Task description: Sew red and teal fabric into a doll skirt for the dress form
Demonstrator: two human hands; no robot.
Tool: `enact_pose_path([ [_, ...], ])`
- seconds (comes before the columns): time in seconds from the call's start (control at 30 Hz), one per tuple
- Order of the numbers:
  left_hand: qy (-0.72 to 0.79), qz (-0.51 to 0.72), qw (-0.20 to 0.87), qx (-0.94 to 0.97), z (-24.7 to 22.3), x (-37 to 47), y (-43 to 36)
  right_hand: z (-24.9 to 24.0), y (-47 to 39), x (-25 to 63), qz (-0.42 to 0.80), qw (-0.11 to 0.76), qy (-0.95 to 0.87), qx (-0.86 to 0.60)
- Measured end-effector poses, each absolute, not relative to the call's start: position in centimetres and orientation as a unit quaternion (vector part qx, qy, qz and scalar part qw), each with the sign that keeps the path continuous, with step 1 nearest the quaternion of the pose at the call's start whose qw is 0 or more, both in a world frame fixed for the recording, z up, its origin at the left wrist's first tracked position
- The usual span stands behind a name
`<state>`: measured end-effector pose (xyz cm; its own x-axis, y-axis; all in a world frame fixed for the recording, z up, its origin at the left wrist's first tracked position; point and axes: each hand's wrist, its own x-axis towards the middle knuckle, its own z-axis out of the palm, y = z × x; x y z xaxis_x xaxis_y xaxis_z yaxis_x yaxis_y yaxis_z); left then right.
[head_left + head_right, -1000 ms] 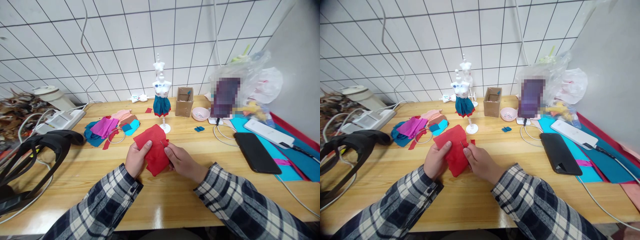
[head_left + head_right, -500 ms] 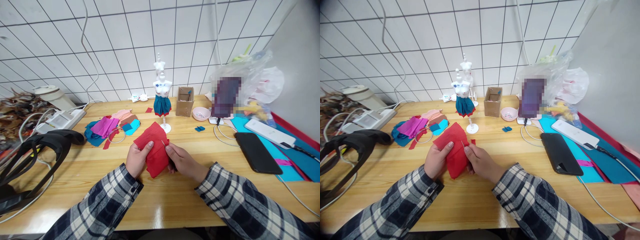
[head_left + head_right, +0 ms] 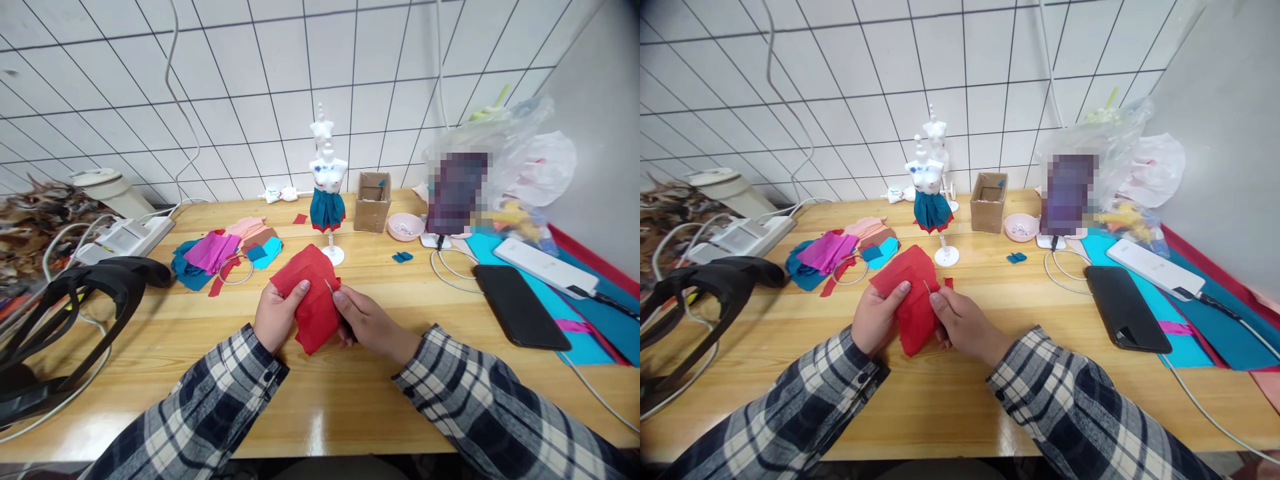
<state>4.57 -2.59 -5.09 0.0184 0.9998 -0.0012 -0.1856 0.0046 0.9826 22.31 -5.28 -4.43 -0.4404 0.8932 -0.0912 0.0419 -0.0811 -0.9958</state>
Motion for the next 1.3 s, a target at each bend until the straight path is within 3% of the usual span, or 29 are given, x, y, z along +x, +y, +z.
enact_pose_path([
  [0.47,0.434,0.552,0.533,0.472,-5.12,4.75,-2.48,-4.41,-5.27,22.26,0.627,0.34,-0.573,-0.405],
  [1.3,0.417,0.504,0.596,0.466,-4.57,5.18,-2.93,-4.58,-5.27,22.18,0.614,0.36,-0.562,-0.42],
])
